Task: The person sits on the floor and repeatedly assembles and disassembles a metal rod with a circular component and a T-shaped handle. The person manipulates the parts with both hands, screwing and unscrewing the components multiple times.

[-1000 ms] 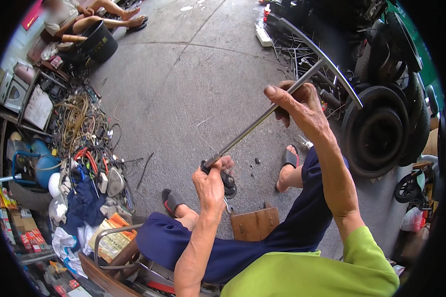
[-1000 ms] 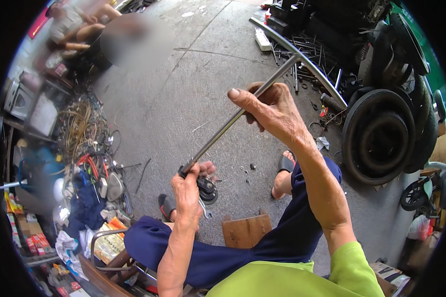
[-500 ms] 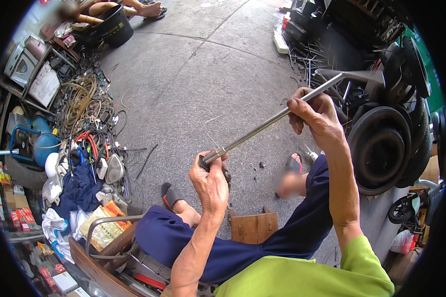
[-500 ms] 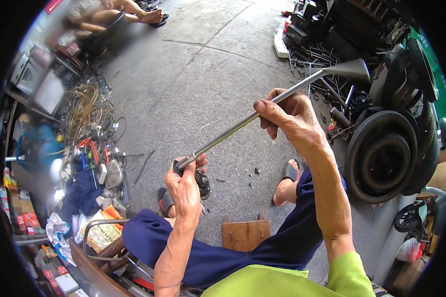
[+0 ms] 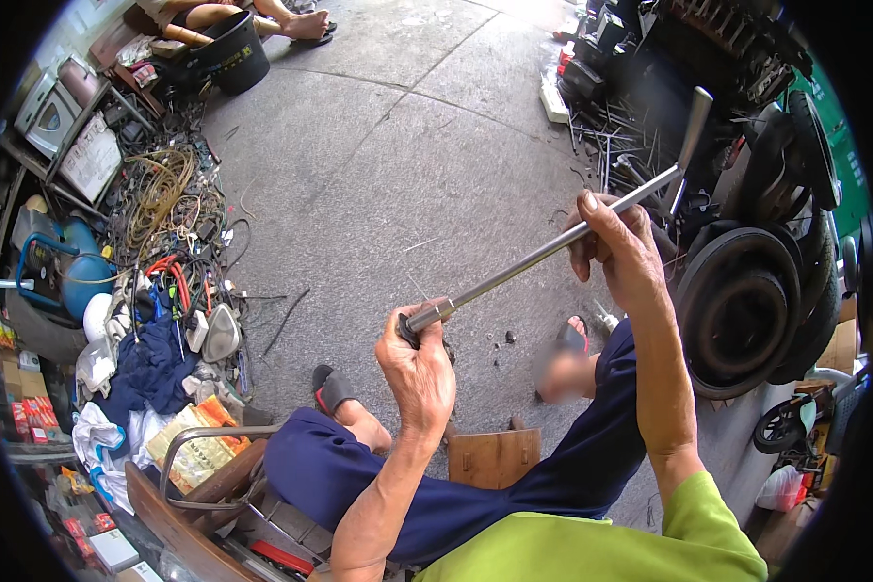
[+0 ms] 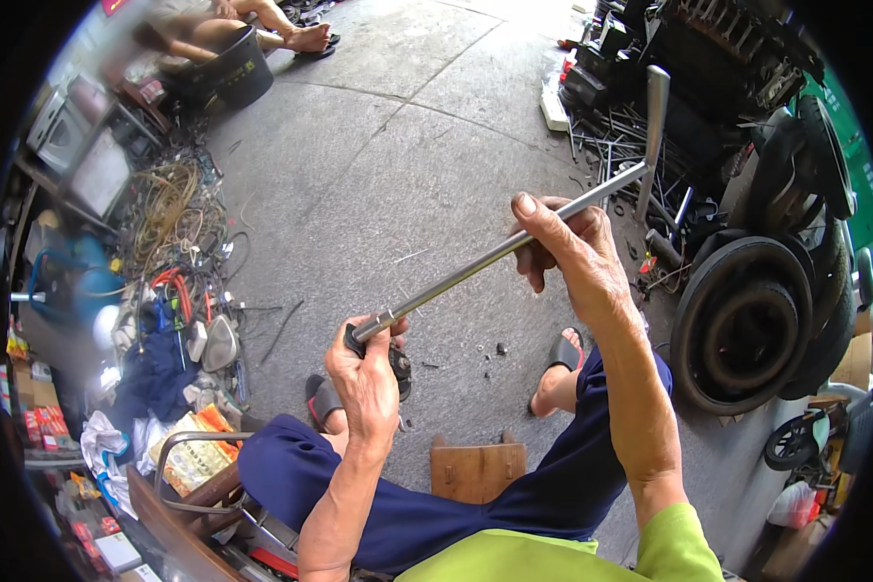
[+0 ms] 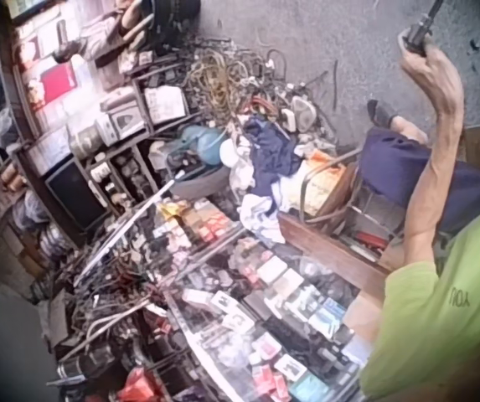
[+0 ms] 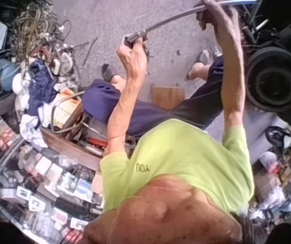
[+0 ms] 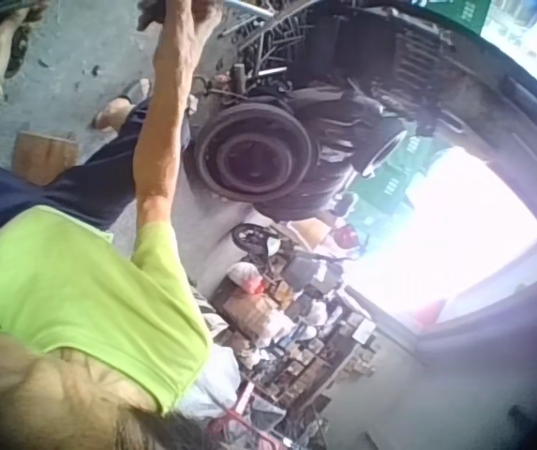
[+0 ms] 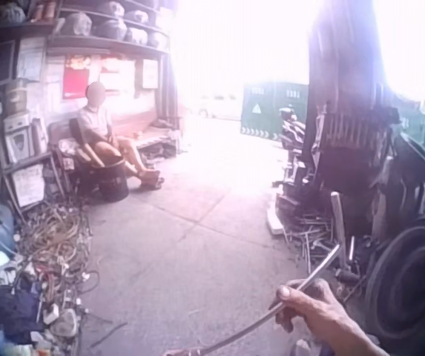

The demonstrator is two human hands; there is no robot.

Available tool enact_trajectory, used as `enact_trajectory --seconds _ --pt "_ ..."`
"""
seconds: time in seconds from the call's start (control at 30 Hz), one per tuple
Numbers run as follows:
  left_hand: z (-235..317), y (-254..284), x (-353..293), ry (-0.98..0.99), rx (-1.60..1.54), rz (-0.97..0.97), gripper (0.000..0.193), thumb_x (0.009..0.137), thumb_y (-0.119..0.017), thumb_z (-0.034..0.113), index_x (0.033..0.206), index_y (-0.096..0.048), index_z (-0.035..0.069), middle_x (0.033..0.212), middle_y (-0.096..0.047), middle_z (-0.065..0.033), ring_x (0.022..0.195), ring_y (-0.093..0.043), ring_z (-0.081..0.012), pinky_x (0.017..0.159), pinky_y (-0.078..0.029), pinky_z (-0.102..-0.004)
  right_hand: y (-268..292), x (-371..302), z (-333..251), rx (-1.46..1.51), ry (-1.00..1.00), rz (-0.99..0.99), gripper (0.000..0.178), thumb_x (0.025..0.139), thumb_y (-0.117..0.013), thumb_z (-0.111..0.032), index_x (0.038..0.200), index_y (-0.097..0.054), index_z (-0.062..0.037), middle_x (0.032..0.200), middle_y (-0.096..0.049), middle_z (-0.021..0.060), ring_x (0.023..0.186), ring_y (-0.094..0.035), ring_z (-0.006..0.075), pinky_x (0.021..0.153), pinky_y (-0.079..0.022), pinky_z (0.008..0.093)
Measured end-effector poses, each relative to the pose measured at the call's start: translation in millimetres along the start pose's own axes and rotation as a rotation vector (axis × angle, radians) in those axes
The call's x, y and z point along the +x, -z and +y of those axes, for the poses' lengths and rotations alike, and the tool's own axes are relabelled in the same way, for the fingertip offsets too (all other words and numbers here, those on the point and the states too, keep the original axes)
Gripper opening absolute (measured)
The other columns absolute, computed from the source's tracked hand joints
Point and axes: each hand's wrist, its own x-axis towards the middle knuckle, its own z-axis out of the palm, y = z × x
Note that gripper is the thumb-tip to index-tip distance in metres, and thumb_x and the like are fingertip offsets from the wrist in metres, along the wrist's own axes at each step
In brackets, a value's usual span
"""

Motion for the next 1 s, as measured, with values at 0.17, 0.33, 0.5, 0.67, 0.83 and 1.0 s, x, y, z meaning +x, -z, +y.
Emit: enact_trajectory --seconds 0.17,0.33,0.5,0.67,0.83,1.0 --pt "12.2 3.5 -2.3 -0.063 0.122 -0.04 0.011 0.096 -0.058 0.006 0.095 -0.064 -0.003 0.085 -0.066 -0.0039 0.072 -0.052 -0.0056 0.064 -0.043 -0.0223 6.9 -0.6 3.8 -0.014 -0.072 0.042 0.033 0.089 -0.07 -0.034 0.073 -0.061 -0.0062 0.052 -0.054 0.0033 0.036 -0.046 0.0076 0.034 -0.033 0.0204" --pt "12.0 1.7 -3.2 -0.176 0.157 -0.024 0.016 0.098 -0.057 0.013 0.098 -0.062 -0.002 0.084 -0.064 -0.0027 0.069 -0.048 -0.0044 0.061 -0.041 -0.0219 3.9 1.8 3.8 0.092 -0.041 0.0 0.038 0.087 -0.073 -0.036 0.071 -0.063 -0.003 0.055 -0.057 0.0022 0.039 -0.047 0.0051 0.035 -0.031 0.0181" --pt "25.1 4.5 -4.3 -0.152 0.211 -0.023 0.017 0.099 -0.055 0.015 0.1 -0.061 -0.001 0.082 -0.061 -0.0019 0.068 -0.046 -0.0037 0.059 -0.04 -0.0208 13.5 4.4 10.9 0.189 -0.039 -0.137 0.034 0.088 -0.072 -0.033 0.084 -0.062 -0.0009 0.061 -0.058 0.0044 0.045 -0.052 0.0066 0.038 -0.037 0.0177" --pt "20.9 7.7 -1.3 -0.159 0.153 -0.001 0.018 0.1 -0.055 0.016 0.099 -0.061 -0.001 0.083 -0.062 -0.0022 0.068 -0.046 -0.0035 0.059 -0.04 -0.0207 5.1 2.9 8.8 0.294 -0.07 -0.211 0.024 0.092 -0.065 -0.02 0.093 -0.058 0.0034 0.062 -0.056 0.0066 0.047 -0.053 0.0101 0.04 -0.04 0.0216" --pt "21.1 6.1 -1.6 -0.208 0.2 -0.006 0.018 0.1 -0.055 0.016 0.098 -0.061 -0.002 0.084 -0.062 -0.0026 0.069 -0.048 -0.004 0.061 -0.041 -0.0213 4.7 5.1 9.6 0.398 -0.068 -0.223 0.021 0.089 -0.064 -0.015 0.095 -0.06 0.0048 0.064 -0.06 0.0081 0.048 -0.055 0.0108 0.041 -0.044 0.021" --pt "21.0 6.5 -2.0 -0.15 0.132 -0.002 0.018 0.099 -0.055 0.015 0.098 -0.062 -0.001 0.084 -0.062 -0.0022 0.067 -0.046 -0.0033 0.059 -0.039 -0.0208 -1.2 3.2 7.8 0.424 -0.071 -0.185 0.02 0.087 -0.061 -0.014 0.09 -0.061 0.0058 0.062 -0.059 0.0097 0.046 -0.055 0.0123 0.04 -0.043 0.0218"
